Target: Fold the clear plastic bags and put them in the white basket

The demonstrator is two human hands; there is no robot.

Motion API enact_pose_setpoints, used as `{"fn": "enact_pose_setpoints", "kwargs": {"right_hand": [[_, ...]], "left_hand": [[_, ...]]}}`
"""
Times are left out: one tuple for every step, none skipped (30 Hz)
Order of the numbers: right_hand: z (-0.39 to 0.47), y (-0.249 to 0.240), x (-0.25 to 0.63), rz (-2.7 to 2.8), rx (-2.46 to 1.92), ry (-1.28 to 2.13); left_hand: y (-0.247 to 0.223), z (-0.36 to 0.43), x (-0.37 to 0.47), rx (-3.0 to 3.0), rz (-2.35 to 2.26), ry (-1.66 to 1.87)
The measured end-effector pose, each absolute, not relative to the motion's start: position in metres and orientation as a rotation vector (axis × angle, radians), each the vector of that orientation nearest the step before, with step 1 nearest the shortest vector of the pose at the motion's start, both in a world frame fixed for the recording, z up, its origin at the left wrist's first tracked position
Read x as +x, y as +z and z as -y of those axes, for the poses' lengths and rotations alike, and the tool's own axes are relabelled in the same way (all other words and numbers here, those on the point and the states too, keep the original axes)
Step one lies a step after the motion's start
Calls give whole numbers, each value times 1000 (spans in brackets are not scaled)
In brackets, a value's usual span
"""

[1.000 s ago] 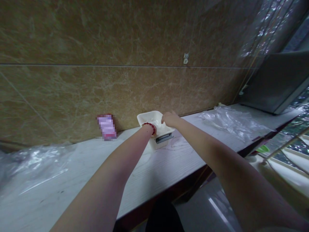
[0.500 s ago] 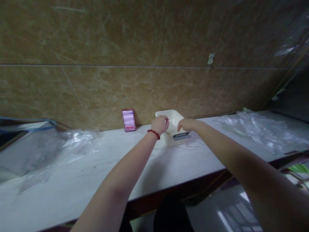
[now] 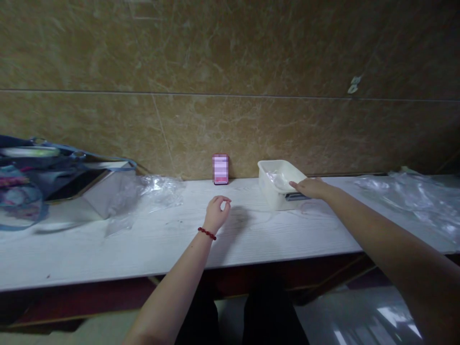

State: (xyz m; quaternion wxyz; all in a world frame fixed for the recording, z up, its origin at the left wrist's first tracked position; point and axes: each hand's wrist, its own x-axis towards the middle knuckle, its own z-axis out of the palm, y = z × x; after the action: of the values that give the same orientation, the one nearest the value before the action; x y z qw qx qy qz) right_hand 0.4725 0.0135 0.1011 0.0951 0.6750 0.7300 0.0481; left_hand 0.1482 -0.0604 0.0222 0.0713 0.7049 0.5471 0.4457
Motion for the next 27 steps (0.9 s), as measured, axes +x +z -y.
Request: {"fn": "enact_pose_setpoints", "kwargs": {"right_hand": [[-18, 98, 472, -2126, 1999, 96], [-22, 96, 472, -2096, 1995, 67], [-26, 95, 472, -2076, 1993, 50], [-27, 94, 471, -2064, 2008, 58], [-28, 93, 471, -2066, 2017, 73], [-26, 93, 471, -2079, 2020, 92], [-24, 93, 470, -2098, 2017, 120], [-21, 94, 470, -2123, 2011, 162], [-16, 94, 470, -2155, 1998, 217], [-12, 95, 470, -2196, 1977, 282], [-7, 96, 470, -2246, 1947, 354], [-2, 96, 469, -2301, 1909, 429], [3, 96, 468, -2356, 1869, 504], [7, 97, 467, -2405, 1839, 576], [12, 97, 465, -2439, 1832, 651], [16, 97, 463, -2457, 1850, 731], [20, 97, 461, -2467, 1886, 812], [25, 97, 459, -2474, 1930, 892], [29, 97, 456, -2485, 1974, 966], [33, 97, 453, -2500, 2018, 1033], [37, 96, 450, -2523, 2053, 1088], [42, 96, 446, -2555, 2076, 1128], [46, 95, 442, -2592, 2090, 1158], [50, 93, 437, -2635, 2094, 1181], [54, 90, 431, -2684, 2091, 1200], [58, 86, 425, -2739, 2077, 1216], [61, 82, 419, -2799, 2058, 1229]], "left_hand": [[18, 64, 140, 2101, -1672, 1316], [14, 67, 131, 2083, -1698, 1294], [10, 70, 123, 2065, -1724, 1272], [7, 72, 113, 2051, -1747, 1247], [3, 75, 103, 2039, -1768, 1222], [0, 77, 93, 2030, -1788, 1194], [-3, 79, 81, 2026, -1808, 1166], [-7, 81, 70, 2026, -1828, 1135], [-11, 83, 58, 2030, -1852, 1103], [-14, 84, 46, 2034, -1883, 1070], [-18, 85, 34, 2039, -1920, 1032], [-21, 86, 21, 2038, -1965, 995], [-25, 86, 10, 2036, -2011, 959], [-27, 86, -2, 2028, -2061, 924], [-29, 85, -13, 2014, -2115, 893], [-30, 83, -24, 1998, -2173, 861], [-31, 80, -35, 1976, -2240, 833], [-30, 77, -44, 1956, -2311, 806], [-29, 73, -53, 1941, -2384, 782], [-27, 69, -61, 1930, -2457, 762], [-25, 64, -68, 1930, -2522, 740], [-23, 59, -73, 1938, -2578, 714], [-21, 55, -77, 1954, -2621, 684], [-20, 50, -80, 1970, -2654, 651], [-19, 45, -83, 1981, -2680, 618], [-19, 41, -85, 1991, -2698, 590], [-18, 36, -87, 2000, -2707, 575]]}}
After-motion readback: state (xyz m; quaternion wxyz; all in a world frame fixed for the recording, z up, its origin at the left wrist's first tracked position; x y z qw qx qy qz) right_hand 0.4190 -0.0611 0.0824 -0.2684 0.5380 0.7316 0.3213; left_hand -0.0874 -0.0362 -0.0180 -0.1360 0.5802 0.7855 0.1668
